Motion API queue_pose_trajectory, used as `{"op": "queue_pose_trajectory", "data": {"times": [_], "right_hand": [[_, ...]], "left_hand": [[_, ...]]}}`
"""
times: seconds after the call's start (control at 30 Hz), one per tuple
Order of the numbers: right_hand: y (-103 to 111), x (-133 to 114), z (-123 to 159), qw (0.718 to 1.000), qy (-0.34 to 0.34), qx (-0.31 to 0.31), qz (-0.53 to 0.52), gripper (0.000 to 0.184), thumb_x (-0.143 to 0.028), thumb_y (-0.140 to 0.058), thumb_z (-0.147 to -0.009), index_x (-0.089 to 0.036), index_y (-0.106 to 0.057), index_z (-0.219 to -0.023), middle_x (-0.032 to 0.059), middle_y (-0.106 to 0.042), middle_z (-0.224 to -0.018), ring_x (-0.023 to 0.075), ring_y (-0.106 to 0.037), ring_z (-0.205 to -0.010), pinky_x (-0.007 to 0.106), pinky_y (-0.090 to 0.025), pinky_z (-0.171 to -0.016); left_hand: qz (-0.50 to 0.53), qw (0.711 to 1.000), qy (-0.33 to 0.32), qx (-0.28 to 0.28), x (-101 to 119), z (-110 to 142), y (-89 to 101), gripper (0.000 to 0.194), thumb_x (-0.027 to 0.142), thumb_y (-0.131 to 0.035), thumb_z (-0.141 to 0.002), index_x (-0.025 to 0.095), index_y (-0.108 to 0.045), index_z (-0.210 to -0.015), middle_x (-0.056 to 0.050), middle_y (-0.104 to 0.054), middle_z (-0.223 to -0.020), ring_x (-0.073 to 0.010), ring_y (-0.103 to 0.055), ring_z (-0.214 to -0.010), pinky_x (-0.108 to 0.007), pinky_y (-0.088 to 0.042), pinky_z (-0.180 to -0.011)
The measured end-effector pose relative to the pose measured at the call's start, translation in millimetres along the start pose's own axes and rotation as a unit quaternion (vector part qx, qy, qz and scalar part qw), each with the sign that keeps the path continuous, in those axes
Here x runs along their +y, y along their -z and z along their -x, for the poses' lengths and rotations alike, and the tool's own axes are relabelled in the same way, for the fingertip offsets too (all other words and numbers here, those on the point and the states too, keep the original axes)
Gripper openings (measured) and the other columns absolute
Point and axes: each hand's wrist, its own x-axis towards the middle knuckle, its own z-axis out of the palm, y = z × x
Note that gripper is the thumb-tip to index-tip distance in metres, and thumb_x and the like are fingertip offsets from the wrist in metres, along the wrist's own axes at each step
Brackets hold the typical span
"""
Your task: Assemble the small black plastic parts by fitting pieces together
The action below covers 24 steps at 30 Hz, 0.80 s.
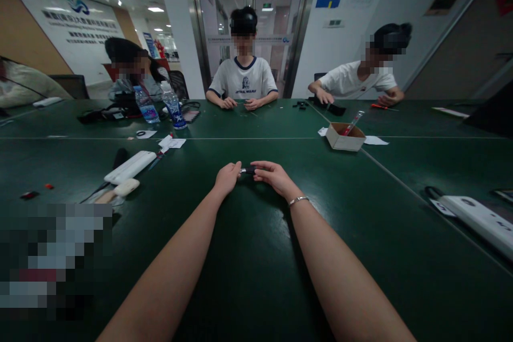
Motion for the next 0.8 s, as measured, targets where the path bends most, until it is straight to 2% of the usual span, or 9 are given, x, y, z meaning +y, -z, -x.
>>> {"op": "queue_pose_trajectory", "data": {"times": [0.2, 0.37, 0.63, 0.8], "right_hand": [[-1, 0, 0, 1.0, 0.001, 0.009, -0.005, 0.029, -0.006, -0.075, -0.071, -0.016, -0.074, -0.099, 0.0028, -0.067, -0.091, 0.0083, -0.066, -0.068, 0.02, -0.06, -0.068], [-3, -1, 0, 0.999, -0.005, 0.028, -0.021, 0.026, -0.007, -0.076, -0.072, -0.015, -0.073, -0.097, 0.0036, -0.069, -0.084, 0.0089, -0.065, -0.064, 0.02, -0.059, -0.065], [-3, 0, -1, 0.998, 0.004, 0.051, -0.021, 0.024, -0.011, -0.078, -0.072, -0.014, -0.073, -0.095, 0.0036, -0.069, -0.075, 0.0094, -0.063, -0.062, 0.021, -0.058, -0.063], [-3, 1, -2, 0.998, 0.002, 0.054, -0.021, 0.022, -0.011, -0.078, -0.072, -0.014, -0.073, -0.094, 0.0035, -0.069, -0.074, 0.0092, -0.063, -0.06, 0.021, -0.058, -0.061]], "left_hand": [[-0.01, 0.999, -0.038, 0.009, -2, 3, -0.7, 0.047, 0.057, -0.046, -0.086, 0.021, -0.055, -0.056, -0.002, -0.058, -0.061, -0.0179, -0.053, -0.061, -0.031, -0.036, -0.061], [0.008, 0.998, -0.054, -0.003, -4, 2, -3.0, 0.043, 0.054, -0.049, -0.086, 0.019, -0.062, -0.065, -0.004, -0.061, -0.078, -0.017, -0.057, -0.069, -0.03, -0.042, -0.065], [0.064, 0.992, -0.103, -0.044, -12, -3, -5.5, 0.012, 0.031, -0.059, -0.084, 0.021, -0.062, -0.088, -0.001, -0.061, -0.085, -0.0139, -0.056, -0.075, -0.026, -0.045, -0.07], [0.1, 0.983, -0.137, -0.066, -7, 2, -3.1, 0.016, 0.017, -0.061, -0.08, 0.02, -0.06, -0.095, -0.002, -0.063, -0.092, -0.0142, -0.059, -0.086, -0.028, -0.046, -0.081]]}}
